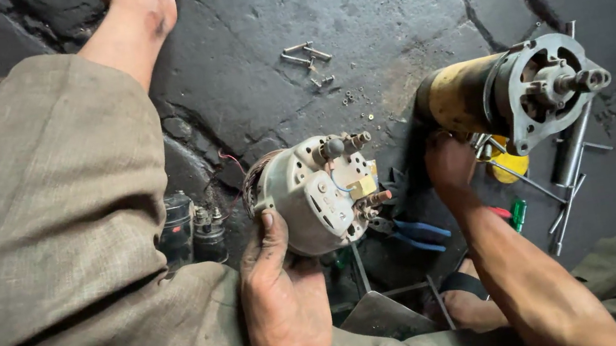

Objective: Repairing or assembling an automotive alternator or motor housing.

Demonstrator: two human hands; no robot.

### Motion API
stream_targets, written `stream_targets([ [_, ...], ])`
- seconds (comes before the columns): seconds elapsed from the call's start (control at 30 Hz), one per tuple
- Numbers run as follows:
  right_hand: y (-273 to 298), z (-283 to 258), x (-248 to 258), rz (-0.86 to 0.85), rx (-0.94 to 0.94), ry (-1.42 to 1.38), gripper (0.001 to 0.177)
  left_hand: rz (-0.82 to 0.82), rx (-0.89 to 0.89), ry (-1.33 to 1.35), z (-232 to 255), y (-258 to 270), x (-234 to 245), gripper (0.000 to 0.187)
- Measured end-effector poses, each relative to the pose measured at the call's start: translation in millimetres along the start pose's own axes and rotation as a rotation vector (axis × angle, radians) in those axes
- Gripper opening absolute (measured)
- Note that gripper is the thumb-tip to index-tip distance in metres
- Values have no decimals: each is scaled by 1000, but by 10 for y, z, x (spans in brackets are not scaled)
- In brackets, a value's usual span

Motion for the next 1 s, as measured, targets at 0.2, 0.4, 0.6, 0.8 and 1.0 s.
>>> stream_targets([
  [0.2,17,88,-104,-79,-138,23,24,-32,0,2,11,5,-41,43],
  [0.4,11,110,-174,-64,-160,-32,21,-35,-14,4,46,12,-49,43],
  [0.6,14,31,-111,-83,-107,-7,24,-28,-2,14,13,5,-37,43],
  [0.8,33,-94,102,-20,-30,-59,20,-42,-4,10,-7,9,-41,44],
  [1.0,23,-81,97,33,-62,-147,15,-79,12,18,-37,24,-72,45],
])
Point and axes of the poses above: each hand's wrist, its own y-axis away from the middle knuckle, its own x-axis out of the back of the hand, z = x × y, the point moved 9 cm from there along -y, towards the middle knuckle, and after that the axes turned 2 degrees about z, right-handed, at the moved point
